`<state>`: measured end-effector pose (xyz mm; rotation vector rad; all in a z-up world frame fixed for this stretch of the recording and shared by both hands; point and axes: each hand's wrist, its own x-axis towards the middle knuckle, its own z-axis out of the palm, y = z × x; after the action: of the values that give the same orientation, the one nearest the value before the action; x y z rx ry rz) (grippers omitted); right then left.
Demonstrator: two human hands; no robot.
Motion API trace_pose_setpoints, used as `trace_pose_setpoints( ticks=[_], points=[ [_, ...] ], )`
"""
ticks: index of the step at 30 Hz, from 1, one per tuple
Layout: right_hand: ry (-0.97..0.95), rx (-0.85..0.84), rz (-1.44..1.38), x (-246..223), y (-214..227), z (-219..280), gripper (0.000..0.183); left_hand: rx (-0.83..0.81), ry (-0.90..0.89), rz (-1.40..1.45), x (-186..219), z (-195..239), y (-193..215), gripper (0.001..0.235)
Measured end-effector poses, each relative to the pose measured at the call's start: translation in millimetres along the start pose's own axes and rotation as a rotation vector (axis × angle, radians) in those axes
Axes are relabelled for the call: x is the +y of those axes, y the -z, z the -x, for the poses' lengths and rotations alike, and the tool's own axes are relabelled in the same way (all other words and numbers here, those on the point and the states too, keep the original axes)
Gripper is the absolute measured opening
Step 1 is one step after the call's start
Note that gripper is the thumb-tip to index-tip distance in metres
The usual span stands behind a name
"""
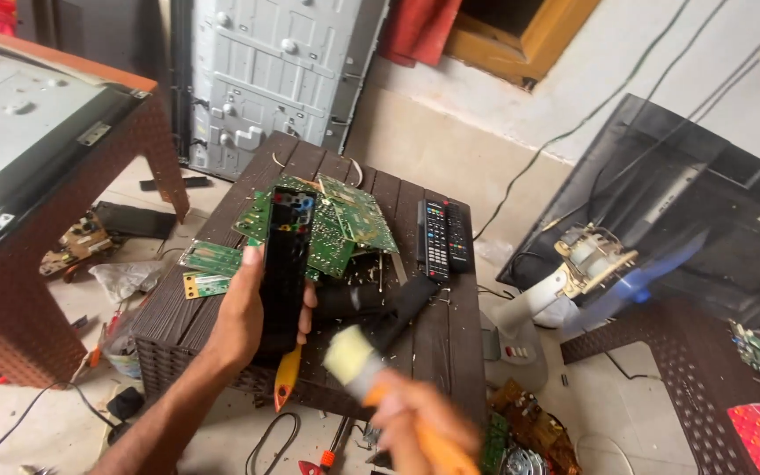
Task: The person disassembles a remote control, cleans the internal components with a brush, and reassembles the device. They handle the remote casing, circuit board, and buttons while working at a cluttered table.
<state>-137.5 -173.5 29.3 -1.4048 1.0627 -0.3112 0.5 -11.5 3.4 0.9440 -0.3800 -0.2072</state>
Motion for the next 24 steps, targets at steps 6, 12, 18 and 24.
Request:
trace_pose_setpoints(
  ticks=[6,12,18,24],
  points=[
    [0.805,0.056,0.565,4.1,42.0,-63.1,0.059,0.111,0.023,-0.078,2.4,-0.5,-4.4,0.021],
    [1.223,0.131,0.786,51.5,23.1,-87.1,0.052,0.109,0.011,-0.111,-1.4,-3.2,-3.4,0.021],
    [1.102,0.018,0.789,43.6,30.6,-73.3,0.088,0.043,0.023,-0.132,-1.4,-3.1,0.2,0.018],
    [0.997,-0.037,0.321,69.9,73.4,-38.9,0.052,0.095,0.097,-0.175,1.4,-2.9,-2.3,0.017]
  ],
)
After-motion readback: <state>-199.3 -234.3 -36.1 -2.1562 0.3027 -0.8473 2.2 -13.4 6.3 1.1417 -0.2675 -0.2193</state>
